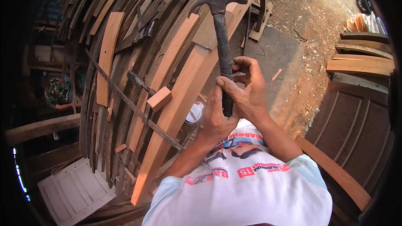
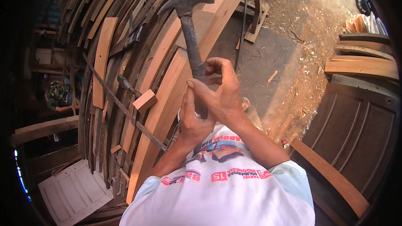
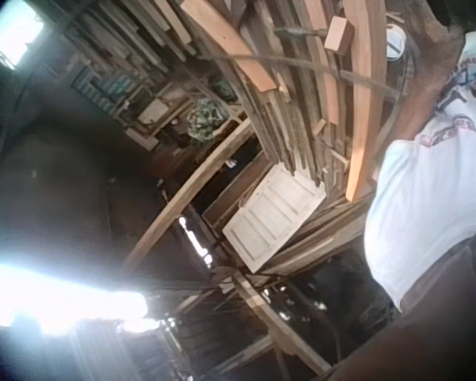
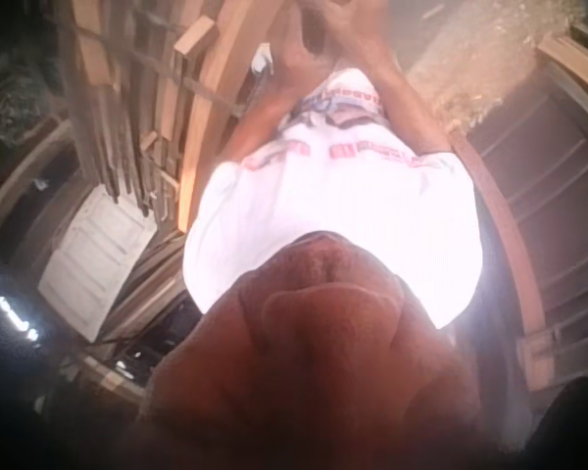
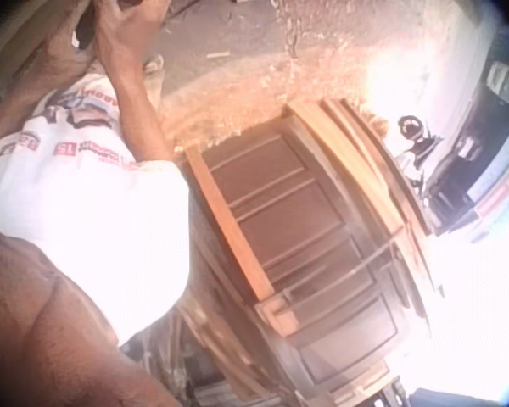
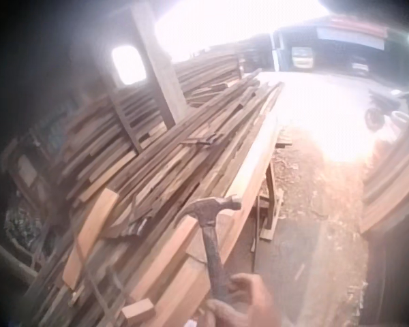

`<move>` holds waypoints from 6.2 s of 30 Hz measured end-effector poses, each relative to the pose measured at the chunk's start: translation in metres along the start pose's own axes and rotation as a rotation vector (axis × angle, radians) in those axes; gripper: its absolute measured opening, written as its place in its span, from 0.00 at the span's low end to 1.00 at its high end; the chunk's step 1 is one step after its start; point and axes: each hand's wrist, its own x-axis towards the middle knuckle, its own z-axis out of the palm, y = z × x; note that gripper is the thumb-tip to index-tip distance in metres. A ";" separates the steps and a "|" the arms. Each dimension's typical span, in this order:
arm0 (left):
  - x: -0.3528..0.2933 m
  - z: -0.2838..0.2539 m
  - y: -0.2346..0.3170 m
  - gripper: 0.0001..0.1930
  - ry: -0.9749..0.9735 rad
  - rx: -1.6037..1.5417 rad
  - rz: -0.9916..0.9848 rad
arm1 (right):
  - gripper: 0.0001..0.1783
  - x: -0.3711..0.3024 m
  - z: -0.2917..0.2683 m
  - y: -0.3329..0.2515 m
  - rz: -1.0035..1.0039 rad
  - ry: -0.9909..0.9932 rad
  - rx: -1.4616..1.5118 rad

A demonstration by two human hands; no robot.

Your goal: The person uses a bow saw to cut a long wooden plank resting on a curved wooden frame. They position the saw, make several cuts, and adjust the plank as needed.

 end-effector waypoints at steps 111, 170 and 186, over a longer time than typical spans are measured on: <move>0.178 0.018 -0.230 0.48 -0.703 -0.368 -0.675 | 0.17 -0.009 0.042 0.153 0.459 0.161 0.356; -0.280 -0.301 -0.121 0.21 0.284 -0.080 -0.856 | 0.27 -0.310 -0.167 0.199 1.216 -0.748 -1.527; -0.283 -0.289 -0.120 0.17 0.350 0.047 -1.106 | 0.27 -0.312 -0.177 0.248 1.197 -0.676 -1.365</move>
